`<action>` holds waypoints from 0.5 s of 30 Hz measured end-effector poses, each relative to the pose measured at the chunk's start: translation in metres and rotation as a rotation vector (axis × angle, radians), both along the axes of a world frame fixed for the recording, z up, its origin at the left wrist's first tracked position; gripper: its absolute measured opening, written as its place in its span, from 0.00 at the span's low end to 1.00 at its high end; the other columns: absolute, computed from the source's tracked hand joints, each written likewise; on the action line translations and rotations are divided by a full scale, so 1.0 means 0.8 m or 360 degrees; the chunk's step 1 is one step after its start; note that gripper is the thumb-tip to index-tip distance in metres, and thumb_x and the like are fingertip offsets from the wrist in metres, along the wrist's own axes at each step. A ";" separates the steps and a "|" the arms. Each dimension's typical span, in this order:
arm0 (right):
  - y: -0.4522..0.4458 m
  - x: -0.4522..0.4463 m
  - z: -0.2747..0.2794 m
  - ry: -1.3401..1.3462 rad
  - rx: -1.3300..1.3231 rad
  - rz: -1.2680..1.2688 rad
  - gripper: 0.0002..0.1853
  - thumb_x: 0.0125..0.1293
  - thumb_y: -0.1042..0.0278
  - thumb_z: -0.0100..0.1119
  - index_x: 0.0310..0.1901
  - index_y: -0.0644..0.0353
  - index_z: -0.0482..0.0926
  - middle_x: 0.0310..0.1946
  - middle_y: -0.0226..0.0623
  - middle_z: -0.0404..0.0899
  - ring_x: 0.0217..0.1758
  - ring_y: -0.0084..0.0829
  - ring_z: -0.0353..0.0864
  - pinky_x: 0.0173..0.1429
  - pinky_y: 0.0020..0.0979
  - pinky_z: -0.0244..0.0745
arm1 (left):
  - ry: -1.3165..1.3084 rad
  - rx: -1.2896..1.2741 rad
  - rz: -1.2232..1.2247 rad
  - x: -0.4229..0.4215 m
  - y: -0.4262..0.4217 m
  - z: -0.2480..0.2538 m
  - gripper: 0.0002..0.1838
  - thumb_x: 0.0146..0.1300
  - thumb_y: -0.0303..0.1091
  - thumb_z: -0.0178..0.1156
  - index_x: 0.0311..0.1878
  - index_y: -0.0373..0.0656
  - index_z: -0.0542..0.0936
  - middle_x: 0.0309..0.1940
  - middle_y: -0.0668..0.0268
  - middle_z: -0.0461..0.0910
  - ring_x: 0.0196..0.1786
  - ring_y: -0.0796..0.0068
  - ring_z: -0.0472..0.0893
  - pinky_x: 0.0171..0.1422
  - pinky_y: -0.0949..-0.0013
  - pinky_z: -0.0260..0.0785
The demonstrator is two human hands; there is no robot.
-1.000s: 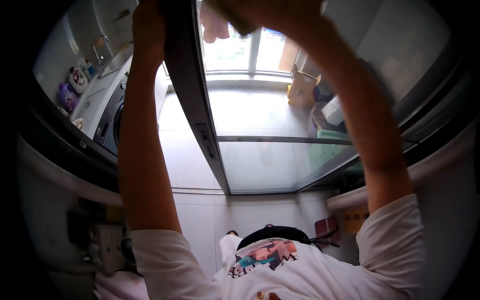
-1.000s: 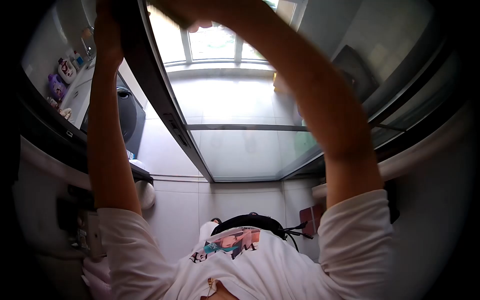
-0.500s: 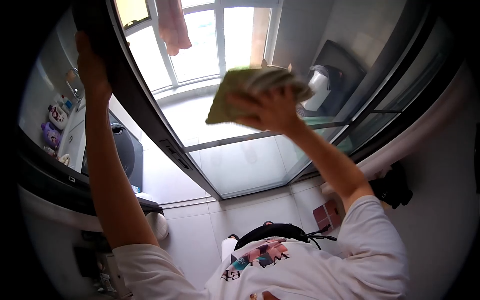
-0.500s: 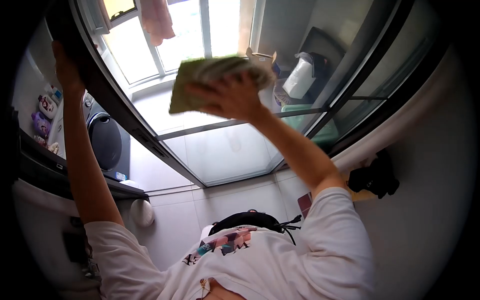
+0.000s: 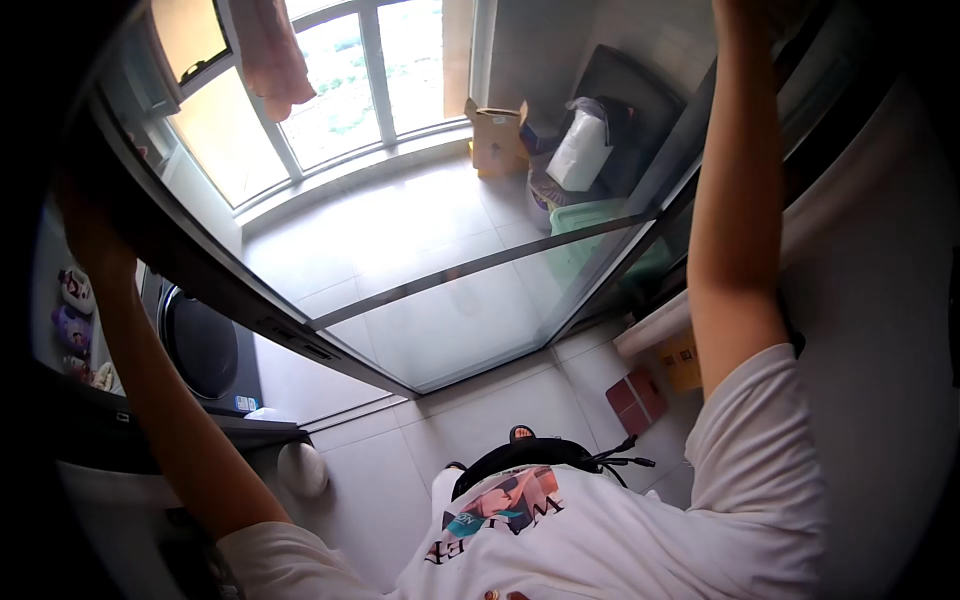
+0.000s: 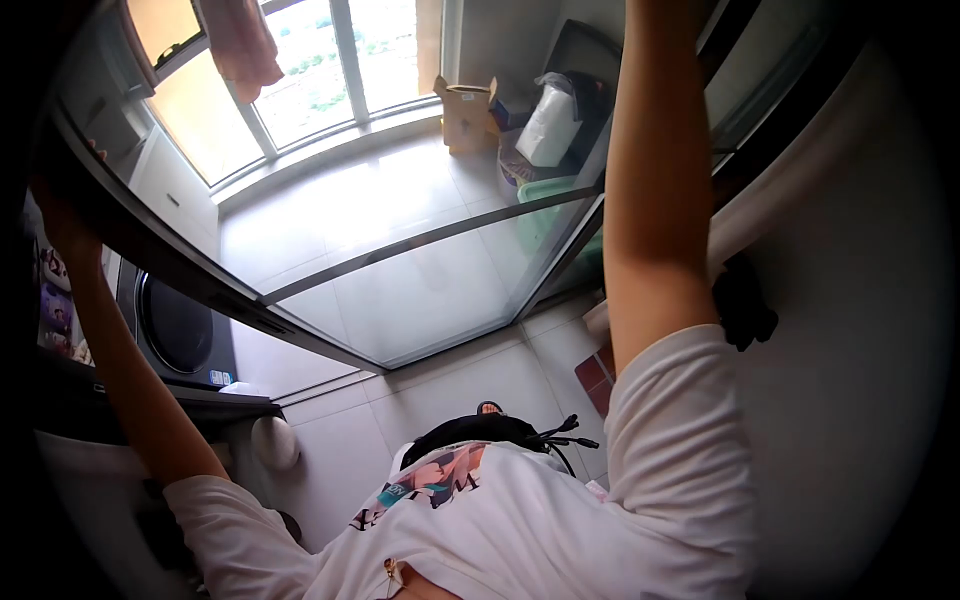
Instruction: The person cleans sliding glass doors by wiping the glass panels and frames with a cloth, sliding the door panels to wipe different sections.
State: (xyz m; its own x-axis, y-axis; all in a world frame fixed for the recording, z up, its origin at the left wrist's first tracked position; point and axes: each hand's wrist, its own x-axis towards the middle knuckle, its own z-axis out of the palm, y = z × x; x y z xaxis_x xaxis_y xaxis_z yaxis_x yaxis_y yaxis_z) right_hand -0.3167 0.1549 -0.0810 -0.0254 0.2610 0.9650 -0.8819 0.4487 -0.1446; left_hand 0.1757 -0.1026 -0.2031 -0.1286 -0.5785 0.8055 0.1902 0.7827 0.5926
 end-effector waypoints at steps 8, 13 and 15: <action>0.035 -0.001 -0.298 -0.0962 -0.0147 0.0217 0.37 0.67 0.42 0.36 0.68 0.62 0.48 0.67 0.52 0.50 0.69 0.50 0.52 0.74 0.42 0.43 | -0.0006 0.0184 -0.0071 0.012 -0.011 -0.001 0.21 0.70 0.40 0.43 0.62 0.41 0.64 0.49 0.55 0.75 0.48 0.63 0.79 0.55 0.66 0.74; 0.010 0.076 -0.470 -0.1661 -0.0128 -0.0107 0.29 0.72 0.53 0.28 0.69 0.57 0.41 0.69 0.50 0.43 0.71 0.44 0.48 0.75 0.41 0.41 | 0.0124 0.0361 -0.0280 0.019 -0.024 0.001 0.22 0.70 0.42 0.41 0.62 0.41 0.65 0.50 0.55 0.75 0.50 0.61 0.78 0.56 0.63 0.73; 0.004 0.126 -0.487 -0.2192 -0.0497 0.0326 0.28 0.72 0.56 0.27 0.69 0.53 0.38 0.70 0.48 0.41 0.73 0.40 0.43 0.75 0.41 0.39 | 0.0131 0.0347 -0.0439 0.022 -0.031 0.001 0.22 0.71 0.43 0.40 0.62 0.41 0.64 0.50 0.56 0.75 0.50 0.62 0.78 0.57 0.63 0.72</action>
